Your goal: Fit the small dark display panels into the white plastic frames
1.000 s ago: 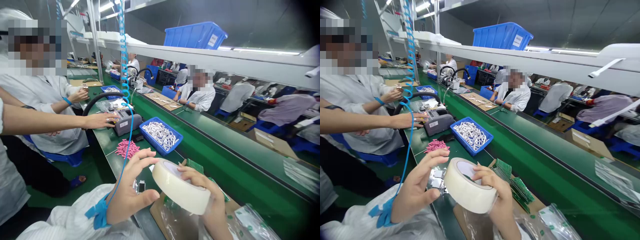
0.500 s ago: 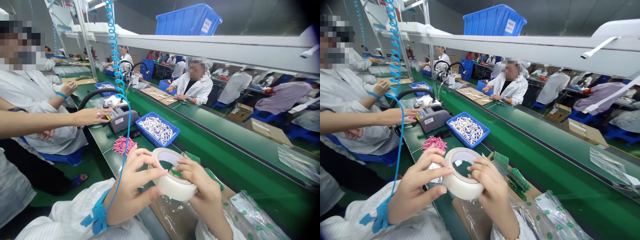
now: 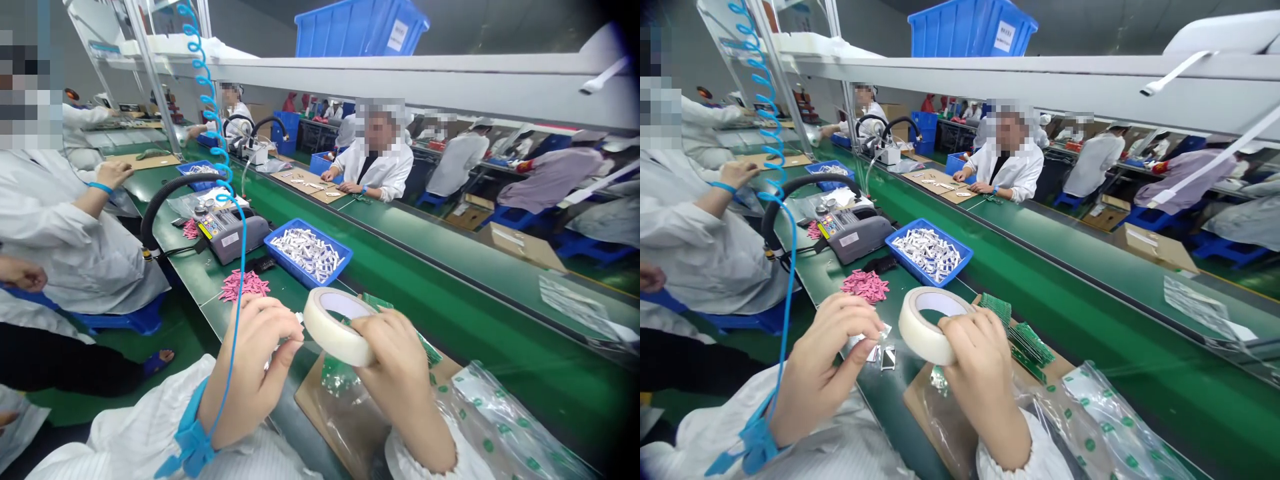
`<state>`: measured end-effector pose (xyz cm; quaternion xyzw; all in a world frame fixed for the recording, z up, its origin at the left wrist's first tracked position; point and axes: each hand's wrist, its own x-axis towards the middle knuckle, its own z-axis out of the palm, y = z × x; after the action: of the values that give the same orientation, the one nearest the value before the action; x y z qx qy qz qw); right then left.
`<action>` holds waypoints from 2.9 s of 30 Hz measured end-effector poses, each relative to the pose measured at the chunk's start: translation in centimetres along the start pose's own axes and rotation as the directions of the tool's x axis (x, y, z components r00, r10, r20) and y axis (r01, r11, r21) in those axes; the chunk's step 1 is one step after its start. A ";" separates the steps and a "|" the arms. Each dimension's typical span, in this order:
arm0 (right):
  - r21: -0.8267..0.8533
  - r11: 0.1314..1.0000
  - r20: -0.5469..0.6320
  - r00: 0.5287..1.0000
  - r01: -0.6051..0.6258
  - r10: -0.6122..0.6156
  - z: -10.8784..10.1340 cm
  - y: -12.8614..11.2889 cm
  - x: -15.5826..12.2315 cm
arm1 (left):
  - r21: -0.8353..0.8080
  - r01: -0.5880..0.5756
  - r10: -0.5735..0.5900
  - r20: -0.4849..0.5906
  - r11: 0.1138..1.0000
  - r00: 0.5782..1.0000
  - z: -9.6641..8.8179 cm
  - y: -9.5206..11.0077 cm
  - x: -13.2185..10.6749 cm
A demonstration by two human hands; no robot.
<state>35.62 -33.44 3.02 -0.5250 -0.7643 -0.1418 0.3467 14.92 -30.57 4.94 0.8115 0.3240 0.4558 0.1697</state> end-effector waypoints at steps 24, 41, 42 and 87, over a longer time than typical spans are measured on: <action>0.227 0.955 0.253 0.958 -0.192 0.132 -1.2 -0.9 0.2 | -0.561 0.560 -0.370 0.424 0.610 0.827 -1.7 -5.0 0.7; 0.177 0.980 0.455 0.875 0.094 -0.166 2.1 -2.5 4.2 | -0.306 0.594 -0.287 0.656 0.744 0.698 -2.3 -8.9 0.1; 0.179 0.983 0.509 0.851 0.047 -0.134 2.5 -2.5 4.4 | -0.307 0.622 -0.334 0.633 0.721 0.699 -2.5 -9.1 0.1; 0.207 0.926 0.852 0.524 -0.316 -0.012 7.1 -5.8 7.0 | -0.085 0.527 -0.346 0.665 0.845 0.662 -2.9 -11.3 -1.0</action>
<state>26.24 -26.75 3.51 -0.5261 -0.7982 0.2917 0.0324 7.91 -23.03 -0.62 0.7811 0.3700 0.1446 0.4817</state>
